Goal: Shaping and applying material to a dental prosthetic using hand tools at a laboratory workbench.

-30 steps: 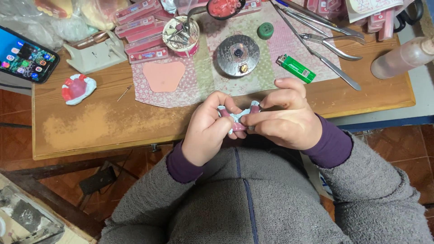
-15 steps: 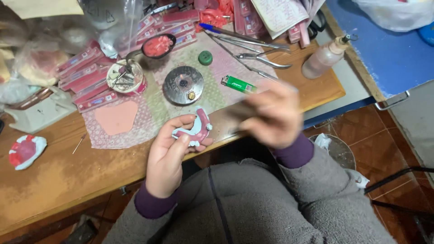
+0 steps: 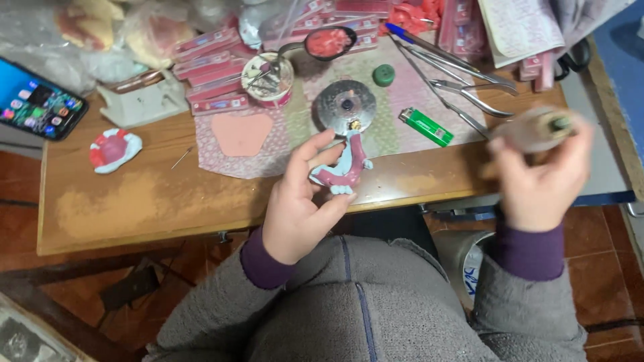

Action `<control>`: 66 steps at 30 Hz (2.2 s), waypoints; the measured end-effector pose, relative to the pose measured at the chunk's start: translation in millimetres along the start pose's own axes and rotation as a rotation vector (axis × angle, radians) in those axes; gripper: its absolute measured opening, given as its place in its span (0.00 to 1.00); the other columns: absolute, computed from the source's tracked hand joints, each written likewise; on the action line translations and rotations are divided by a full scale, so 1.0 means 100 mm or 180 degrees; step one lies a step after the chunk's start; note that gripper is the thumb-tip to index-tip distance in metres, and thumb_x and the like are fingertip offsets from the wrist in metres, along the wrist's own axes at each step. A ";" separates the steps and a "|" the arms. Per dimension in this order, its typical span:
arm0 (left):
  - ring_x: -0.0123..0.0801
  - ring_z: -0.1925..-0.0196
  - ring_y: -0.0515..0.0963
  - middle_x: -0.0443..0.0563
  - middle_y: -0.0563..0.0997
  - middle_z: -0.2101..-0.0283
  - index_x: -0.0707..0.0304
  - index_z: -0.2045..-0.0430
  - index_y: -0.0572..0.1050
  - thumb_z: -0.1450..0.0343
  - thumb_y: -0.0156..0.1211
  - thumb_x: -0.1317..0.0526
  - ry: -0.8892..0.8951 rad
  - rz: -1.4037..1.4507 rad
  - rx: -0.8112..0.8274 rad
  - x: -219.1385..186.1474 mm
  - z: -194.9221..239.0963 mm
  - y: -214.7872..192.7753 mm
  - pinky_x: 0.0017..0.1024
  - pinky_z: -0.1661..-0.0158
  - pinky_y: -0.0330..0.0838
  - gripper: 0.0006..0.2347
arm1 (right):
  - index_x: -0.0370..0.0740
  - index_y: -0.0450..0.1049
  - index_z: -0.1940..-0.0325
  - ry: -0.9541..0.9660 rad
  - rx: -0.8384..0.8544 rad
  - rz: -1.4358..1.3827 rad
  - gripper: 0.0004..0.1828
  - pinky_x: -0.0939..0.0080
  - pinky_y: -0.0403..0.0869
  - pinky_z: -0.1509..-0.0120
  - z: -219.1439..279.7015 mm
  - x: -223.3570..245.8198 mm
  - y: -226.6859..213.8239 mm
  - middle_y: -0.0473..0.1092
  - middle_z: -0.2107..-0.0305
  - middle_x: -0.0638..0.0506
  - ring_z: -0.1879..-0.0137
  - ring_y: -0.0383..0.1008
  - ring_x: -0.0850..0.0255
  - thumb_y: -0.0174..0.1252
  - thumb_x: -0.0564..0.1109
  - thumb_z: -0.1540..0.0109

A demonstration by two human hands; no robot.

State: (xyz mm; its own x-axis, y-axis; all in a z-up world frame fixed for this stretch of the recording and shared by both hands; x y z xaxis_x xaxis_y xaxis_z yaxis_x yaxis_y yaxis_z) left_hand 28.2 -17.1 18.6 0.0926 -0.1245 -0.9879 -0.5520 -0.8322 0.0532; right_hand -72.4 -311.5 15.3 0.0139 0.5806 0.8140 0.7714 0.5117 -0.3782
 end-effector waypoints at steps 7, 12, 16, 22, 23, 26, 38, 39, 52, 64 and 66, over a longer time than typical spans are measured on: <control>0.42 0.33 0.79 0.67 0.78 0.36 0.66 0.31 0.59 0.33 0.67 0.71 0.0637 -0.1130 -0.0170 -0.08 0.04 -0.08 0.32 0.37 0.73 0.33 | 0.35 0.71 0.39 -0.1535 0.1291 0.0331 0.35 0.52 0.74 0.36 0.49 0.68 0.48 0.74 0.48 0.41 0.43 0.77 0.48 0.75 0.50 0.45; 0.46 0.32 0.79 0.66 0.77 0.36 0.66 0.30 0.58 0.33 0.66 0.71 0.1006 -0.1385 -0.0186 -0.12 0.05 -0.11 0.35 0.35 0.73 0.33 | 0.35 0.72 0.45 -0.1348 0.1822 0.0241 0.32 0.53 0.74 0.47 0.50 0.75 0.62 0.76 0.57 0.43 0.53 0.78 0.48 0.75 0.49 0.48; 0.46 0.34 0.79 0.64 0.78 0.37 0.66 0.31 0.59 0.34 0.67 0.70 0.1101 -0.1561 -0.0174 -0.16 0.06 -0.12 0.35 0.35 0.72 0.34 | 0.37 0.72 0.44 -0.1200 0.1738 0.0134 0.30 0.55 0.75 0.45 0.48 0.80 0.62 0.76 0.55 0.44 0.51 0.79 0.50 0.74 0.48 0.46; 0.45 0.34 0.79 0.62 0.78 0.37 0.66 0.31 0.59 0.35 0.66 0.71 0.1101 -0.1593 -0.0195 -0.13 0.04 -0.16 0.36 0.35 0.70 0.34 | 0.36 0.73 0.46 -0.1311 0.1822 0.0171 0.31 0.53 0.74 0.47 0.60 0.73 0.66 0.76 0.58 0.44 0.52 0.78 0.48 0.74 0.49 0.48; 0.45 0.33 0.78 0.61 0.78 0.37 0.66 0.31 0.59 0.36 0.65 0.71 0.1116 -0.1610 -0.0192 -0.12 0.03 -0.16 0.36 0.34 0.69 0.35 | 0.37 0.73 0.47 -0.1243 0.1939 0.0117 0.30 0.54 0.74 0.48 0.62 0.75 0.67 0.76 0.58 0.45 0.53 0.78 0.49 0.74 0.49 0.48; 0.45 0.33 0.78 0.59 0.79 0.36 0.65 0.30 0.60 0.36 0.65 0.72 0.1132 -0.1629 -0.0152 -0.09 0.01 -0.14 0.36 0.33 0.69 0.35 | 0.38 0.74 0.47 -0.1186 0.2067 -0.0012 0.29 0.54 0.74 0.49 0.62 0.81 0.68 0.77 0.59 0.45 0.54 0.79 0.49 0.73 0.50 0.48; 0.42 0.36 0.78 0.65 0.75 0.34 0.66 0.29 0.56 0.33 0.64 0.75 0.0432 -0.0361 0.0051 0.13 0.00 -0.05 0.35 0.37 0.73 0.35 | 0.36 0.72 0.44 -0.0809 0.1724 -0.0067 0.29 0.56 0.75 0.45 0.56 0.45 0.44 0.76 0.55 0.45 0.49 0.79 0.53 0.72 0.48 0.45; 0.42 0.39 0.79 0.65 0.73 0.34 0.66 0.29 0.55 0.33 0.63 0.76 0.0165 0.0095 0.0049 0.21 -0.02 -0.03 0.36 0.39 0.74 0.35 | 0.35 0.70 0.41 -0.0641 0.1596 -0.0275 0.30 0.57 0.75 0.42 0.53 0.37 0.37 0.75 0.51 0.45 0.47 0.79 0.55 0.71 0.48 0.44; 0.41 0.41 0.80 0.62 0.72 0.38 0.72 0.32 0.58 0.26 0.53 0.73 -0.0564 0.1655 0.0508 0.33 0.03 -0.03 0.38 0.38 0.72 0.25 | 0.34 0.64 0.37 -0.0156 0.0219 -0.0368 0.20 0.62 0.71 0.28 -0.37 -1.10 -0.49 0.70 0.45 0.51 0.39 0.72 0.64 0.59 0.31 0.32; 0.30 0.52 0.83 0.56 0.81 0.49 0.73 0.39 0.67 0.24 0.48 0.73 -0.0701 0.1229 0.0594 0.40 0.02 0.03 0.28 0.50 0.77 0.17 | 0.40 0.67 0.46 -0.3025 0.1778 -0.0201 0.27 0.50 0.67 0.40 0.24 0.84 0.46 0.75 0.51 0.51 0.45 0.71 0.49 0.72 0.46 0.43; 0.25 0.56 0.81 0.54 0.82 0.51 0.71 0.40 0.68 0.24 0.48 0.72 -0.0797 0.1159 0.0581 0.36 0.04 0.02 0.24 0.56 0.76 0.17 | 0.43 0.71 0.42 -0.3335 0.2082 0.0008 0.27 0.53 0.64 0.43 0.26 0.86 0.60 0.77 0.48 0.57 0.41 0.70 0.55 0.74 0.44 0.42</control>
State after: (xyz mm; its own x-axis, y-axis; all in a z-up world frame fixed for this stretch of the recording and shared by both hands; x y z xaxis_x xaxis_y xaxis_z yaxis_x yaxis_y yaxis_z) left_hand 26.7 -20.9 -17.5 -0.3241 -0.2377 -0.9157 -0.6500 -0.6473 0.3981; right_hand -41.5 -214.5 51.4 -0.7338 0.6548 0.1812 0.3046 0.5554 -0.7738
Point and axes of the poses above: each hand's wrist, its own z-axis away from the middle knuckle, its own y-axis out of the palm, x = y × z, the point moved 3 cm from there along -z, towards the middle knuckle
